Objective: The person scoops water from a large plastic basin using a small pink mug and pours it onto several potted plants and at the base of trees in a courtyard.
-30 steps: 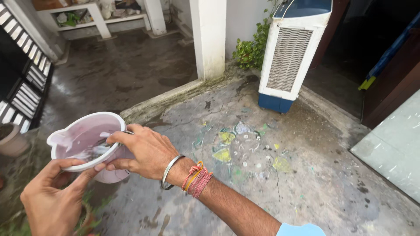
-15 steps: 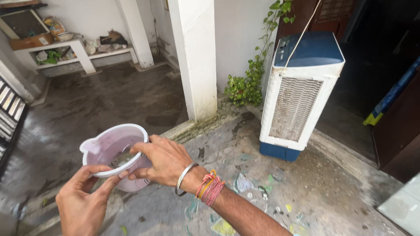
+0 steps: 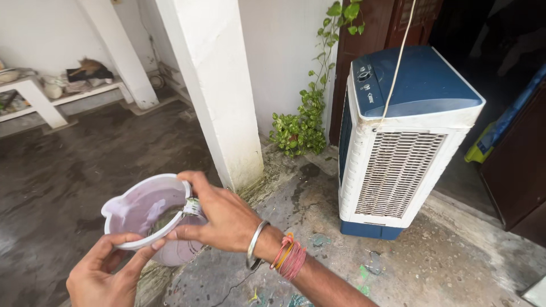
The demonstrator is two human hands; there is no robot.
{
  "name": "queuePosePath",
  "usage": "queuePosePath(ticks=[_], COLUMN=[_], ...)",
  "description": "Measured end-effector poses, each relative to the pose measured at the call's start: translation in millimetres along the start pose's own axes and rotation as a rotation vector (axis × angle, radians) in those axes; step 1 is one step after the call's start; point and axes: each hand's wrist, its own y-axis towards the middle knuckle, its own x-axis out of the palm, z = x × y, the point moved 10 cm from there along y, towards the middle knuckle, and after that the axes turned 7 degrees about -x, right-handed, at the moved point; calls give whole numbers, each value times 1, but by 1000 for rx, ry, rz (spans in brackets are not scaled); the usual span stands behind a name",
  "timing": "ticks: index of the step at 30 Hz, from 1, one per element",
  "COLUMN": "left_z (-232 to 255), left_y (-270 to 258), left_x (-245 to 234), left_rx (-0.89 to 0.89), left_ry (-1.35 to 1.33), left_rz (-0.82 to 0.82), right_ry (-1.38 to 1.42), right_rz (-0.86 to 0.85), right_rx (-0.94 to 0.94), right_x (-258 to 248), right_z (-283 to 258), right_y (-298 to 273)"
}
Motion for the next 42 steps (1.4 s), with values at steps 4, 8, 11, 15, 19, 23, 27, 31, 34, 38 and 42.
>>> queuePosePath(ticks=[4,8,11,15,19,23,27,31,34,38,42], left_z=[2,1,-6,-19,-41,-56,-58,-70,-77,-97,-120], left_y=[81,157,209,270,326,377,426,473,504,546,589], left_x=[60,129,189,271,355,444,523,594,645,713,773], left_rx=[-8,-28,-32,14,7,23,64,12,25,3,-32], left_ry=[34,44,33,-87,-134,-200,-292,-250,-316,-356,-304], left_rz=[-63,-129,-159,-224,-279,-331,-418,-476,-554,-637,-689], right_ry=[26,105,107,161,196,38,-32,-56,-71,-96,-53], right_rz=[68,121,161,197,387,483,545,577,602,649,721], right_rx=[41,178,267,398,464,589,624,681,752,828,875], right_x=[-29,-60,-88,-128,-177,-218,-258,-291,-309,-334,-350], right_z=[79,179,242,317,391,469,540,604,651,718,780], right_y=[58,105,131,162,190,210,233,255,268,284,300])
